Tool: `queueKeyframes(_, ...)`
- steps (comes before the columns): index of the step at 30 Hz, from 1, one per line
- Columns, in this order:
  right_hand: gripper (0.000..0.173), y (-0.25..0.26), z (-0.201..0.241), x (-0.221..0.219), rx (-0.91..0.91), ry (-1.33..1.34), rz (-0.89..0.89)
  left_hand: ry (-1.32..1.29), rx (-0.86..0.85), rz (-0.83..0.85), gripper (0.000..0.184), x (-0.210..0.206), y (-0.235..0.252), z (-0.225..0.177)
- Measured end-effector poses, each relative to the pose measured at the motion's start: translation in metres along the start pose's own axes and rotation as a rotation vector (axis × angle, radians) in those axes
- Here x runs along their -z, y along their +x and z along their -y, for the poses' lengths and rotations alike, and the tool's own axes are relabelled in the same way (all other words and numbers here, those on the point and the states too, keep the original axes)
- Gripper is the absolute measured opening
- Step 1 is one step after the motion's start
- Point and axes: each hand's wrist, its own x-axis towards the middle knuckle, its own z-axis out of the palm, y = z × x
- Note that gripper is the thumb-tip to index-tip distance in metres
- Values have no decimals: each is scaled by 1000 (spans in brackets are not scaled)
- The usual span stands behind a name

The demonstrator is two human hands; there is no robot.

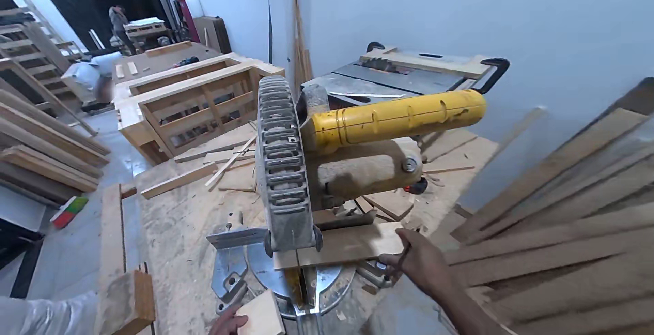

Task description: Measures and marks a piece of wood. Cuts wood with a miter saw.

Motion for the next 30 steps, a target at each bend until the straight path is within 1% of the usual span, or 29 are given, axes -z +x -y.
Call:
queueKeyframes(2,76,-8,22,-19,28,-59,-34,18,-38,3,56,-7,13,-3)
queueKeyframes(4,67,-13,30,-36,33,-129,-119,74,-49,7,58,-12,31,-9)
queueKeyframes(8,62,-30,33,-47,29,-186,-270,348,-35,48,60,-19,90,-16)
queueKeyframes(10,55,-52,46,-53,106,-161,-370,401,23,23,66,-23,114,-16)
queueKeyframes(12,43,-72,66,-63,206,-120,-371,411,97,-47,74,-26,125,-21)
queueKeyframes(13,38,-78,70,-73,245,-103,-359,419,142,-57,74,-27,125,-25)
queueKeyframes(15,34,-84,72,-89,283,-41,-389,438,220,-45,64,-30,121,-29)
queueKeyframes(16,34,-85,77,-85,269,15,-420,445,249,-30,61,-31,119,-30)
queueKeyframes(17,36,-83,87,-69,243,85,-460,449,267,-20,60,-32,119,-32)
queueKeyframes(19,44,-72,114,-18,212,258,-564,462,263,-30,58,-37,117,-30)
queueKeyframes(20,45,-65,128,7,234,410,-595,469,254,-46,57,-40,115,-29)
queueKeyframes(21,43,-59,145,31,265,635,-589,474,244,-62,57,-43,113,-26)
queueKeyframes(22,40,-53,164,50,261,947,-543,470,235,-80,58,-44,112,-25)
queueKeyframes(23,34,-50,185,66,212,1218,-497,459,235,-96,59,-45,112,-24)
queueKeyframes(24,30,-47,200,77,167,1377,-468,446,236,-116,59,-46,113,-23)
queueKeyframes(25,28,-43,207,82,158,1458,-446,437,242,-127,58,-46,114,-22)
queueKeyframes(27,27,-37,198,80,226,1524,-423,426,264,-129,55,-47,112,-22)
queueKeyframes(28,28,-33,185,74,281,1486,-419,422,278,-129,53,-47,111,-22)
queueKeyframes(29,31,-29,170,65,339,1353,-422,420,289,-124,52,-46,111,-22)
queueKeyframes(30,33,-28,154,50,367,1127,-441,422,295,-121,50,-44,113,-23)
